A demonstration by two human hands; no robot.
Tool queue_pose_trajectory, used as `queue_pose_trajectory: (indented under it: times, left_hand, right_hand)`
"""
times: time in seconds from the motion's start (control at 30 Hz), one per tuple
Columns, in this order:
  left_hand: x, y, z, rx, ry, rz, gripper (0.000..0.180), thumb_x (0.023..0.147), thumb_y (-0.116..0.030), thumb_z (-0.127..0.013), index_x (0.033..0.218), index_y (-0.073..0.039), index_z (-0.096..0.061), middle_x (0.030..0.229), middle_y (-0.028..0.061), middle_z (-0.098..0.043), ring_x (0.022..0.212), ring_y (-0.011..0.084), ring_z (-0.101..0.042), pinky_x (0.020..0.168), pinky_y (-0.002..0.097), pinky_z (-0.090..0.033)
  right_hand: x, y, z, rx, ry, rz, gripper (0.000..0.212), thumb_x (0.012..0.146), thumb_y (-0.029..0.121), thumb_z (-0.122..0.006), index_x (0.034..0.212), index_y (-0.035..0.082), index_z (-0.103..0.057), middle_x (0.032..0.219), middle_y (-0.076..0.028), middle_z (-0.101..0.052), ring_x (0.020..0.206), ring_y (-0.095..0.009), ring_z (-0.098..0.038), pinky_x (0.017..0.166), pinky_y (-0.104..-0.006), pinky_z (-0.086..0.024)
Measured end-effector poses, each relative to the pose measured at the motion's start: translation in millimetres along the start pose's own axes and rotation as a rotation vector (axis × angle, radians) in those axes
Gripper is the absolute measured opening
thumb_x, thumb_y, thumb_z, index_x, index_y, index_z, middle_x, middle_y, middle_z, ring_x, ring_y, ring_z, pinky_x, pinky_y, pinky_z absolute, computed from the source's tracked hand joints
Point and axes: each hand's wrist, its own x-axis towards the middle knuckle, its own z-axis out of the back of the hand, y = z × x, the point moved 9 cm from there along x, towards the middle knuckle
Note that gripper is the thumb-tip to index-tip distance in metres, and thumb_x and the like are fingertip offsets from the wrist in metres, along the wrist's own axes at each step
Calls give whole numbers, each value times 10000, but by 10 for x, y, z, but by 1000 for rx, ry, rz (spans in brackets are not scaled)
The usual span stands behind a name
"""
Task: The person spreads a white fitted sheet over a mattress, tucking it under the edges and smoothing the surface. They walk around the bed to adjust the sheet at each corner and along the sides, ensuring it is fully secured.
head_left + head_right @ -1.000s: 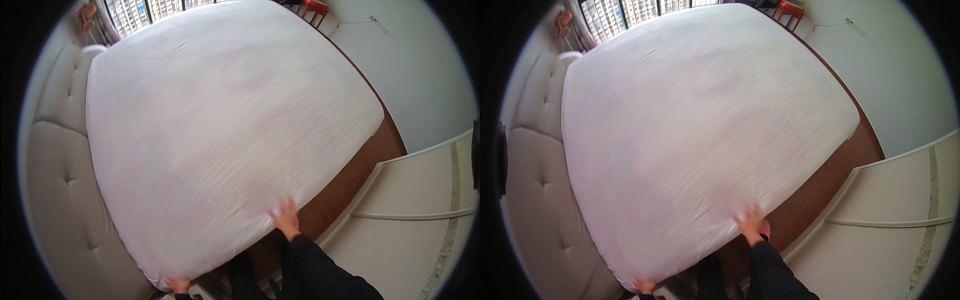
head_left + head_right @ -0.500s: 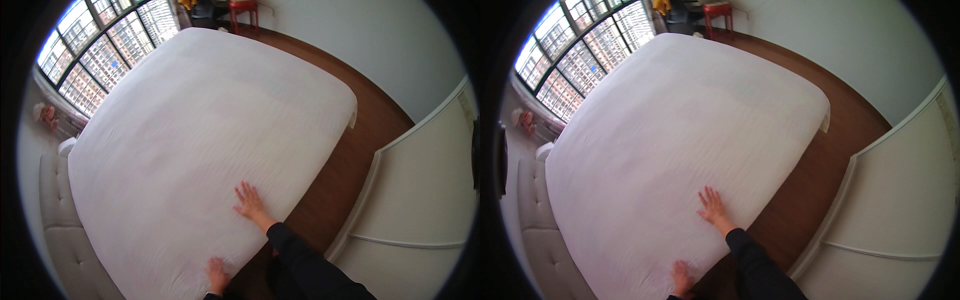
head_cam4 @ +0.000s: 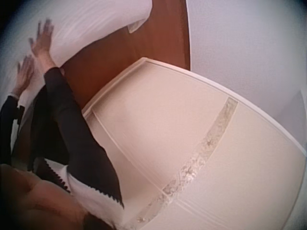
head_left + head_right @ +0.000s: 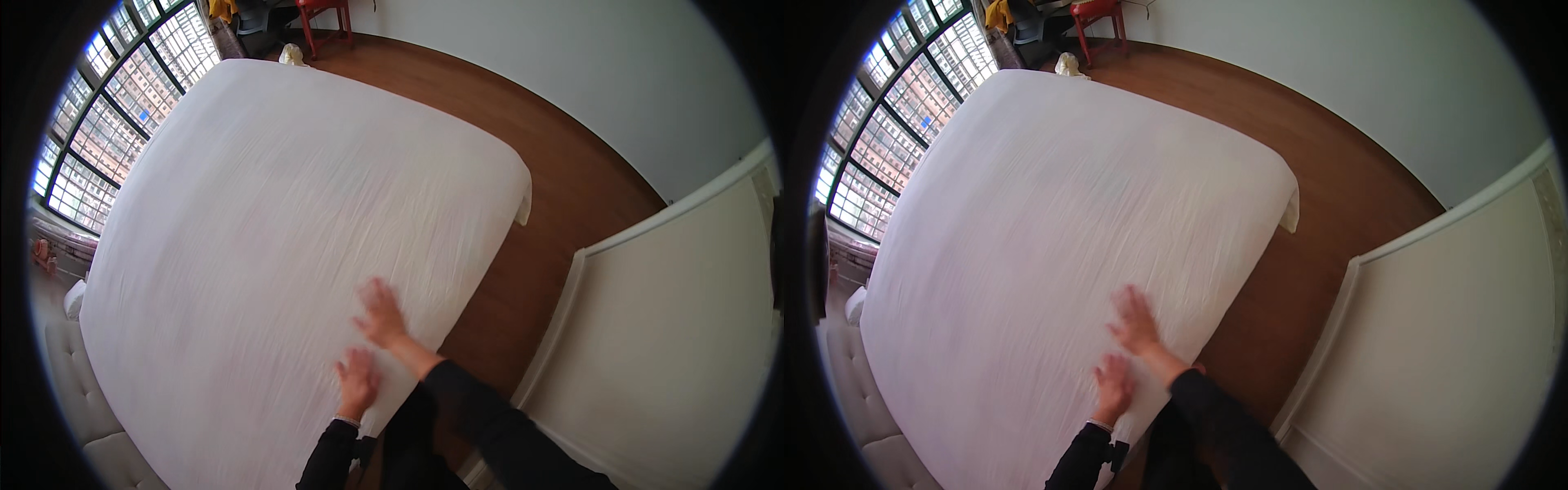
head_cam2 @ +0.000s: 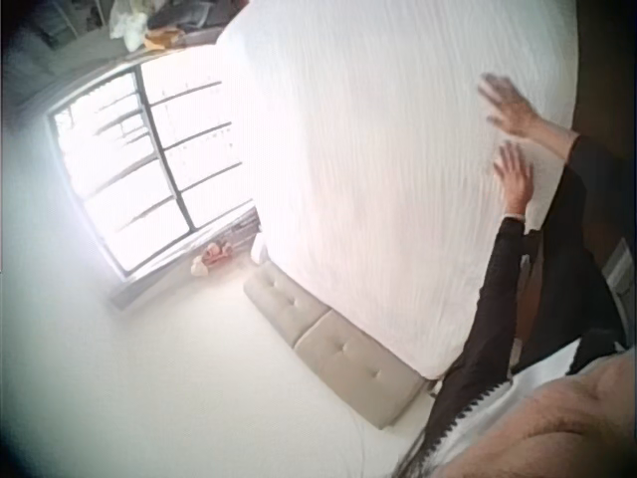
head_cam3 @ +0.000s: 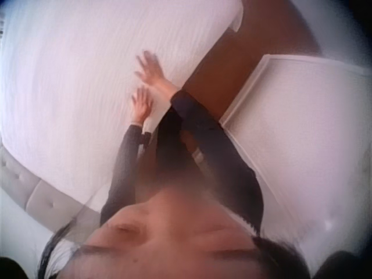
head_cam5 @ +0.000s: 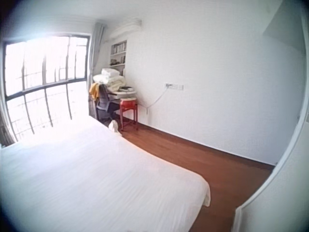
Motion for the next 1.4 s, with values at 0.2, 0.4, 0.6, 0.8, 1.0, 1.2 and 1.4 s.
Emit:
queue_pose_trajectory:
  times: [0.2, 0.4, 0.6, 0.8, 1.0, 1.2, 1.4]
  left_hand:
    - [243, -343, -442, 12, 291, -105, 475, 839, -378, -467, 1277, -198, -435, 1385, 164, -295, 1307, 376, -184, 972, 656, -71]
    - [400, -698, -172, 190, 471, -314, 538, 775, -339, -561, 1283, -232, -419, 1379, 186, -262, 1283, 367, -227, 961, 653, -127]
    - [2445, -1874, -79, -127, 138, 42, 585, 773, -328, -565, 1313, -209, -373, 1379, 237, -234, 1291, 394, -194, 959, 652, -135]
    - [4902, -3130, -5, -191, 10, 613, 696, 774, -426, -539, 1361, -167, -268, 1407, 274, -118, 1309, 437, -75, 953, 665, -138]
    - [5999, -4959, -588, -488, 880, 101, 666, 761, -471, -527, 1316, -142, -361, 1359, 164, -310, 1239, 399, -293, 960, 572, -263]
    - [7550, -4156, 345, -755, 362, 358, 464, 837, -350, -486, 1177, -37, -517, 1160, 169, -546, 1083, 296, -507, 935, 331, -379]
    - [8373, -2914, 1275, -745, 116, 724, 384, 762, -267, -534, 1026, 2, -607, 1039, 159, -610, 975, 295, -572, 875, 342, -429]
  right_hand:
    - [1199, -541, -335, -72, 504, 368, 668, 730, 421, -620, 1299, 170, -378, 1401, -114, -271, 1298, -278, -238, 1074, -433, -156]
    - [2138, -3410, 2155, -547, -94, -259, 630, 765, 386, -581, 1294, 118, -368, 1364, -163, -301, 1263, -345, -261, 1009, -533, -200]
    - [1883, -4009, 2215, -477, 166, -339, 892, 722, 534, -567, 1403, 150, -137, 1444, -196, -68, 1313, -407, -81, 969, -655, -105]
    - [1973, -4482, 2944, -302, 923, -224, 885, 694, 528, -584, 1384, 132, -197, 1440, -205, -70, 1309, -419, -81, 1017, -583, -117]
    - [2344, -6991, 5547, -407, 1092, -785, 720, 726, 522, -544, 1280, 78, -429, 1344, -197, -352, 1251, -315, -333, 1017, -398, -285]
    - [4089, -8666, 7684, -329, 514, -1010, 320, 793, 175, -520, 1014, -48, -585, 930, -142, -632, 861, -262, -596, 744, -338, -463]
    - [6442, -8007, 7569, -255, 540, -778, 314, 791, 171, -525, 1009, -45, -586, 921, -132, -633, 846, -253, -597, 736, -334, -466]
